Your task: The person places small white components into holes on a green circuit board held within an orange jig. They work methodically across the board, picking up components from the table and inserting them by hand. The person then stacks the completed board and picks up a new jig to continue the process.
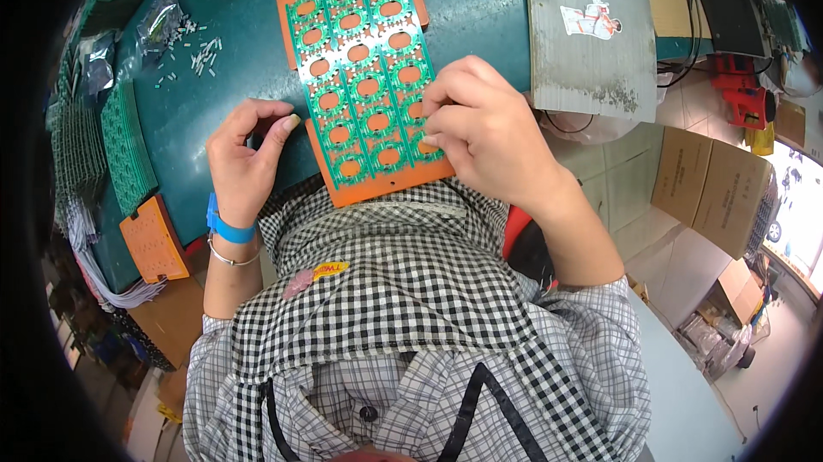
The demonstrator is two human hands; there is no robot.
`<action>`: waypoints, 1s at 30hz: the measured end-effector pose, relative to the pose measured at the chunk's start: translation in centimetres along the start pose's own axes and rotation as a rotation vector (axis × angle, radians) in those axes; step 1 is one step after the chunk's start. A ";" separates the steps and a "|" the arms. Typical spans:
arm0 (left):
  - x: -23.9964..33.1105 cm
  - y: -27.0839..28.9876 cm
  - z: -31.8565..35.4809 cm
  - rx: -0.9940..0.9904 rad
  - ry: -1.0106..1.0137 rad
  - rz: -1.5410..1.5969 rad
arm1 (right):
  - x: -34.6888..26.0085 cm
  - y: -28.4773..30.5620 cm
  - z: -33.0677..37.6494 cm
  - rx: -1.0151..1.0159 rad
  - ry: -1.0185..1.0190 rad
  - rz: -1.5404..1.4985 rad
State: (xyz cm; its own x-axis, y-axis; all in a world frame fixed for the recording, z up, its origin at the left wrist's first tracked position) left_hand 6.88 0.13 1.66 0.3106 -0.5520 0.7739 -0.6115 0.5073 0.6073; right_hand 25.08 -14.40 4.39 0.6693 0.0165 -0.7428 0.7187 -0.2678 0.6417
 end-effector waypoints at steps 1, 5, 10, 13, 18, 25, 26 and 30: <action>0.0 0.1 0.0 0.006 0.001 0.002 | 0.2 -0.1 0.0 -0.017 -0.015 -0.005; 0.0 0.4 -0.1 0.003 0.004 -0.009 | 2.0 1.3 -0.1 -0.008 -0.102 -0.016; -0.3 1.5 0.0 0.040 -0.021 -0.024 | 11.9 14.9 5.7 0.522 -0.465 0.563; -1.1 1.5 -0.2 0.039 0.011 -0.009 | 17.6 18.2 10.3 0.552 -0.839 0.741; 0.1 0.3 -1.3 0.026 -0.033 -0.008 | 21.2 19.4 12.3 0.511 -1.008 0.180; -1.6 -1.5 -0.4 0.001 0.148 0.471 | 14.9 13.6 10.3 0.483 -0.617 -0.804; -1.2 -1.9 -0.3 -0.025 0.155 0.530 | 14.4 11.9 10.3 0.500 -0.592 -0.828; -0.9 -2.9 0.4 -0.066 0.188 0.633 | 9.4 3.4 6.2 0.343 -0.564 -0.963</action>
State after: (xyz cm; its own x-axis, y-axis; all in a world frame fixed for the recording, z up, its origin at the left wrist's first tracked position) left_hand 8.05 -1.12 -0.89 0.0310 -0.0118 0.9995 -0.6737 0.7384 0.0296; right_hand 32.63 -21.14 -1.63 -0.3654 -0.0521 -0.9294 0.7374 -0.6256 -0.2548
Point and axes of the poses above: each hand's wrist, its own z-axis away from the middle knuckle, its own y-axis out of the back of the hand, x = y × z, the point moved 10 cm from there along -z, towards the middle knuckle, and after that the axes turned 9 degrees about -y, right-handed, at the moved point
